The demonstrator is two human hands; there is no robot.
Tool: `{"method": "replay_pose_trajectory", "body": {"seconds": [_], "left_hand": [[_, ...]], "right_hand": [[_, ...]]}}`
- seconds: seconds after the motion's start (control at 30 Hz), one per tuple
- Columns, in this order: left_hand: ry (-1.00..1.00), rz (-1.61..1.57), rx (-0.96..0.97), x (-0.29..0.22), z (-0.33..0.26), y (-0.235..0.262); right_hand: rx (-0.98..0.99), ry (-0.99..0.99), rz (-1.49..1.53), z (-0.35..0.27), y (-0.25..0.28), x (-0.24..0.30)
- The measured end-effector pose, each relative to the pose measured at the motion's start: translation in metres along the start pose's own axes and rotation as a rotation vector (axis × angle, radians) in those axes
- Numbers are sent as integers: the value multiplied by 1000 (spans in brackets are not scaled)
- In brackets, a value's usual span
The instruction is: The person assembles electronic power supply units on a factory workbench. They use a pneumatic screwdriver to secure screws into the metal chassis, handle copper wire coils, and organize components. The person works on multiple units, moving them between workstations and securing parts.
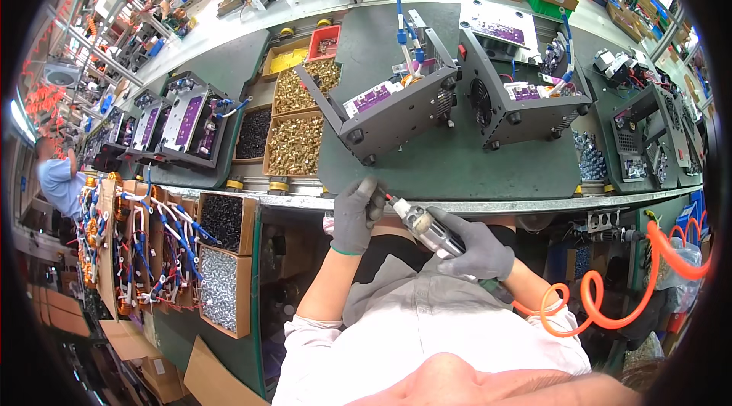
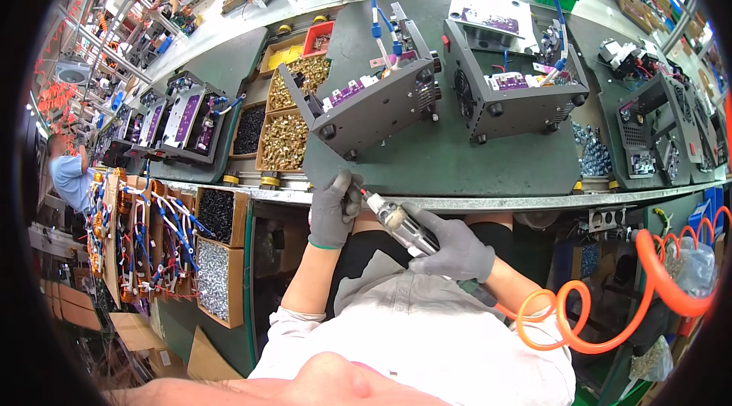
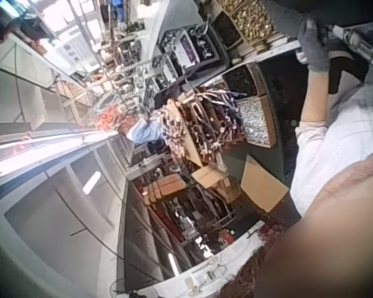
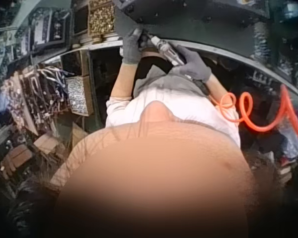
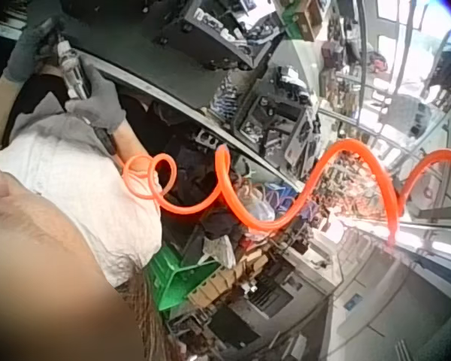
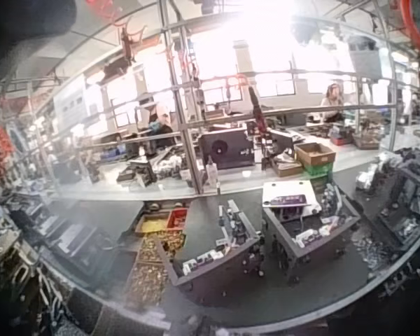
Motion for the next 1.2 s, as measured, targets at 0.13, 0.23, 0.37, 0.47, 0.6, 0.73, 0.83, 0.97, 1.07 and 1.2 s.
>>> {"method": "replay_pose_trajectory", "body": {"seconds": [0.13,0.23,0.37,0.47,0.6,0.73,0.83,0.97,1.07,1.2], "left_hand": [[215,-459,66,2,-10,-5],[341,-653,127,6,-9,17],[206,-781,405,22,-4,45],[129,-839,508,31,-3,48],[177,-667,100,19,-11,30],[256,-666,-38,-2,-15,16],[186,-747,118,13,-9,37],[84,-507,91,-1,-5,40],[-467,262,-193,-51,11,32],[-513,431,-279,-119,45,17]], "right_hand": [[-170,85,85,24,-9,-21],[-220,61,127,38,-6,-27],[-209,33,175,43,-5,-26],[-224,71,157,46,-8,-33],[-230,102,220,53,-13,-36],[-179,73,428,60,-14,-41],[-132,-35,542,58,-13,-28],[-193,129,385,63,-18,-41],[-235,191,287,63,-21,-42],[-179,102,545,66,-25,-38]]}}
Point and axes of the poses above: each hand's wrist, its own z-axis towards the middle knuckle, its own y-axis out of the back of the hand, x = y × z, the point moved 1 cm from there along z, towards the middle knuckle, and after that the axes turned 6 degrees about z, right-handed, at the moved point
